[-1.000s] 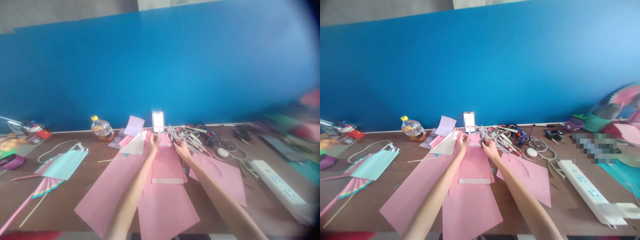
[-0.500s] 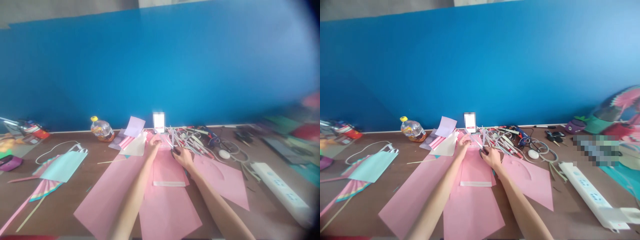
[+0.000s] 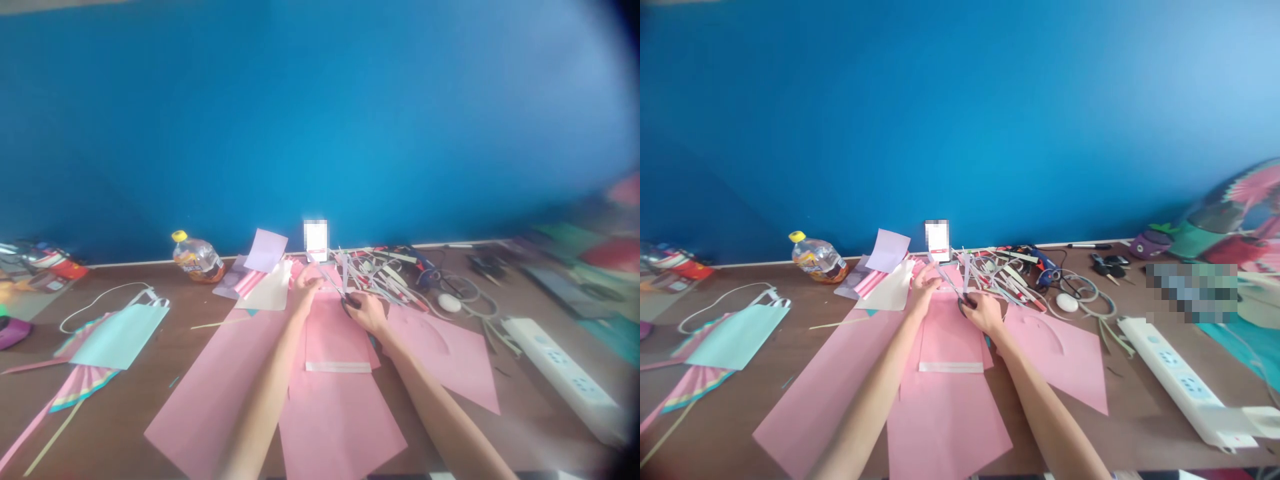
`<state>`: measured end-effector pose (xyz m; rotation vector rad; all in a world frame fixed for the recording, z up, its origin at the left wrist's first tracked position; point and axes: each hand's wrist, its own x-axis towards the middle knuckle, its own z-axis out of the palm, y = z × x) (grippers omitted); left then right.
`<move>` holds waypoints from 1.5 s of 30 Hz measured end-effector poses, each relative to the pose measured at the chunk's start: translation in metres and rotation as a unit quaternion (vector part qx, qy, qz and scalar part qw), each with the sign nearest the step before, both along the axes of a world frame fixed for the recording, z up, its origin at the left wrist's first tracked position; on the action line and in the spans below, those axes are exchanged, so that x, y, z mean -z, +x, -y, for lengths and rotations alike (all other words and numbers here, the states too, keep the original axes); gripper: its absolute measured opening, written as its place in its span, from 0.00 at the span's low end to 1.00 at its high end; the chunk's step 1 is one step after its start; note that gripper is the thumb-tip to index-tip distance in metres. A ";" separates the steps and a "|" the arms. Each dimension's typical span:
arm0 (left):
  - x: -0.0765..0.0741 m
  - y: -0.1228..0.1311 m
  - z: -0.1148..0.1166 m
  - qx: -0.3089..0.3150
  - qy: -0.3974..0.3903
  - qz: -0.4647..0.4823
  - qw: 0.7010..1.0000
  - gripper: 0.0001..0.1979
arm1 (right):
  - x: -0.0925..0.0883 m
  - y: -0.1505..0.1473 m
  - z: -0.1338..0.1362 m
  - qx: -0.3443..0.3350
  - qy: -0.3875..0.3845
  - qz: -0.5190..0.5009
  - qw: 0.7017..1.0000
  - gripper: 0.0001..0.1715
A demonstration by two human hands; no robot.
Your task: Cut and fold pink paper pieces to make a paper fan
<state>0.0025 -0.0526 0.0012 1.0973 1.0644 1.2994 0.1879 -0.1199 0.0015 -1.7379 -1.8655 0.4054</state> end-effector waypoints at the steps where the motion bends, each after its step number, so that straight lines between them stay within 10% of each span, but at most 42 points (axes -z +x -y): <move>1: 0.000 0.000 0.000 0.000 -0.002 0.003 1.000 0.32 | 0.000 0.000 0.000 -0.002 0.000 0.000 1.000 0.21; 45: -0.014 0.004 0.012 0.020 0.000 -0.002 1.000 0.32 | -0.002 0.007 -0.001 -0.042 -0.042 -0.062 0.996 0.24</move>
